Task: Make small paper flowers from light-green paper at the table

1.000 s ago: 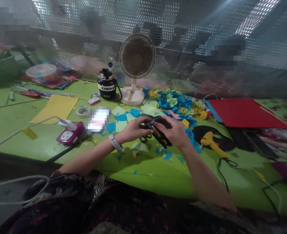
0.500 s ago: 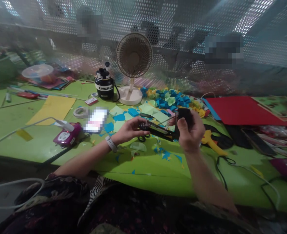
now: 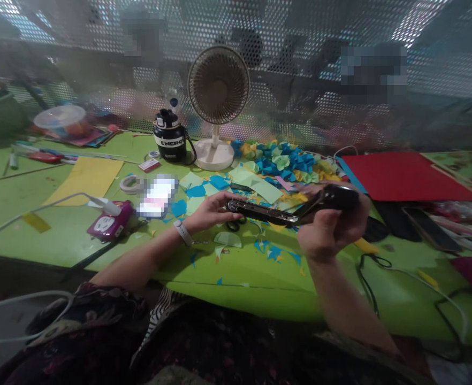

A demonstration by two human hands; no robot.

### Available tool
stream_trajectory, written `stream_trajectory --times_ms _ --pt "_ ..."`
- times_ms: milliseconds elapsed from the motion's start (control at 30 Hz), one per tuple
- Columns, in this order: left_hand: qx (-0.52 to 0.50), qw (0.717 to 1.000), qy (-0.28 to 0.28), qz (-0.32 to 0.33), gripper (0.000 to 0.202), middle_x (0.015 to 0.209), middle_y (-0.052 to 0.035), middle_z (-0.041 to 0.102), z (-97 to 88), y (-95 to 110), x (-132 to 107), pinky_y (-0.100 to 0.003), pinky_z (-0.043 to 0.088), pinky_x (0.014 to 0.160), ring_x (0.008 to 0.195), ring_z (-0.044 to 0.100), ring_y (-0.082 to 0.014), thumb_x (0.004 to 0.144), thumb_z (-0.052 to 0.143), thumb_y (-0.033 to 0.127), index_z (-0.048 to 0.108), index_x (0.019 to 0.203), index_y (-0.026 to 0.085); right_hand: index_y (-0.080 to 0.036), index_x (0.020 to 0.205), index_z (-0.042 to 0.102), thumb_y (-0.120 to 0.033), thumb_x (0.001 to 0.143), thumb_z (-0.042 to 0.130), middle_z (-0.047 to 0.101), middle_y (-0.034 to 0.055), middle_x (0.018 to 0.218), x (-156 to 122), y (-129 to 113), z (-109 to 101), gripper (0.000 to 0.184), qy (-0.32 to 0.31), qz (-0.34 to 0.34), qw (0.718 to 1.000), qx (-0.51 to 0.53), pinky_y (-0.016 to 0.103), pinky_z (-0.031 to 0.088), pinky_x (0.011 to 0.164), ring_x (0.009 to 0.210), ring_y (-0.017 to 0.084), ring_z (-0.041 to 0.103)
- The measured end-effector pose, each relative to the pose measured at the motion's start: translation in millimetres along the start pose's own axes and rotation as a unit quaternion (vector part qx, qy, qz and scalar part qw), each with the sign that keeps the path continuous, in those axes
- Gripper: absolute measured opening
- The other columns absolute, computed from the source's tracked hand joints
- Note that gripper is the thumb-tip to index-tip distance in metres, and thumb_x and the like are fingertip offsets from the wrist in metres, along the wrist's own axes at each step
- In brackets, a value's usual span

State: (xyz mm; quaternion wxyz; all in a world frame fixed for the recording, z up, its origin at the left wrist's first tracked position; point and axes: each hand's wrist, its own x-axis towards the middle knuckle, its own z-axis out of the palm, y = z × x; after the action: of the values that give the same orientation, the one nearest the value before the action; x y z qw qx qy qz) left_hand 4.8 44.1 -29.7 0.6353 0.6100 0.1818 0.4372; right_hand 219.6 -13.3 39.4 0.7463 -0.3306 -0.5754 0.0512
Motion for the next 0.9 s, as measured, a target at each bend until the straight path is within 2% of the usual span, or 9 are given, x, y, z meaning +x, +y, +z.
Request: stream_trajectory --times_ms 100,233,333,467,567,633,700,800,900 --pt "-0.027 0.999 0.014 -0.017 0.038 0.118 -0.0098 0.069 1.0 -3 1 -0.031 0.054 0.091 0.1 0.067 -0.0159 0.072 0.081 0.014 0.064 0.106 0.016 -0.028 0.102 0.062 -0.051 0.082 0.067 0.065 0.0004 0.089 13 -5 9 0.031 0.094 -0.025 0.988 0.118 0.052 0.055 0.089 0.094 0.023 0.068" --pt "-0.061 0.996 0.008 -0.06 0.049 0.109 -0.0074 0.069 4.4 -3 1 -0.032 0.056 0.084 0.091 0.067 -0.0143 0.073 0.081 0.016 0.061 0.117 0.018 -0.024 0.079 0.06 -0.056 0.085 0.06 0.059 0.0017 0.08 30 -8 5 0.032 0.174 0.061 0.972 0.148 0.045 0.057 0.08 0.079 0.021 0.066" --pt "-0.062 0.993 -0.01 -0.099 0.047 0.102 -0.0072 0.068 7.6 -6 0 -0.032 0.057 0.078 0.083 0.066 -0.0137 0.073 0.082 0.021 0.062 0.115 0.016 -0.025 0.076 0.058 -0.056 0.088 0.054 0.053 0.0008 0.077 41 1 -5 0.033 0.212 0.131 0.955 0.161 0.04 0.056 0.074 0.067 0.017 0.059" --pt "-0.049 0.992 -0.017 -0.116 0.042 0.096 -0.0065 0.067 10.7 -12 1 -0.03 0.056 0.075 0.081 0.066 -0.0132 0.072 0.082 0.024 0.062 0.108 0.013 -0.024 0.074 0.056 -0.057 0.087 0.051 0.049 -0.0007 0.069 44 17 -8 0.036 0.21 0.174 0.944 0.186 0.037 0.053 0.067 0.06 0.015 0.054" --pt "-0.029 0.995 0.019 -0.097 0.048 0.096 -0.0057 0.067 9.4 -9 4 -0.028 0.056 0.072 0.077 0.067 -0.0122 0.072 0.082 0.025 0.06 0.112 0.013 -0.022 0.07 0.054 -0.04 0.075 0.064 0.047 -0.0041 0.059 42 22 -4 0.021 0.186 0.167 0.955 0.16 0.033 0.05 0.063 0.052 0.012 0.048" --pt "-0.022 0.996 0.034 -0.086 0.045 0.094 -0.0041 0.066 6.4 -5 6 -0.028 0.056 0.071 0.075 0.068 -0.0118 0.072 0.082 0.026 0.059 0.109 0.014 -0.021 0.068 0.053 -0.03 0.072 0.062 0.044 -0.0057 0.055 43 21 -4 0.013 0.179 0.184 0.951 0.171 0.029 0.049 0.06 0.049 0.01 0.043" --pt "-0.023 0.996 0.028 -0.083 0.04 0.09 -0.0024 0.066 3.8 -4 7 -0.028 0.056 0.071 0.074 0.067 -0.0118 0.072 0.082 0.027 0.059 0.103 0.014 -0.021 0.064 0.05 -0.031 0.076 0.052 0.04 -0.0059 0.054 49 20 -10 0.016 0.203 0.226 0.926 0.225 0.026 0.047 0.057 0.048 0.008 0.041" --pt "-0.014 0.996 0.002 -0.09 0.043 0.091 -0.0035 0.066 5.3 -6 5 -0.03 0.056 0.074 0.078 0.067 -0.0136 0.072 0.082 0.026 0.058 0.105 0.014 -0.022 0.061 0.041 -0.037 0.082 0.038 0.033 -0.0061 0.054 58 20 -20 0.027 0.254 0.291 0.868 0.311 0.025 0.046 0.054 0.045 0.007 0.039" --pt "0.069 0.992 -0.042 -0.093 0.049 0.1 -0.0076 0.069 14.1 -7 -1 -0.034 0.054 0.081 0.087 0.066 -0.0162 0.071 0.083 0.023 0.06 0.113 0.014 -0.022 0.063 0.038 -0.046 0.083 0.037 0.03 -0.0077 0.054 62 22 -25 0.031 0.279 0.349 0.814 0.37 0.026 0.051 0.057 0.042 0.006 0.039"
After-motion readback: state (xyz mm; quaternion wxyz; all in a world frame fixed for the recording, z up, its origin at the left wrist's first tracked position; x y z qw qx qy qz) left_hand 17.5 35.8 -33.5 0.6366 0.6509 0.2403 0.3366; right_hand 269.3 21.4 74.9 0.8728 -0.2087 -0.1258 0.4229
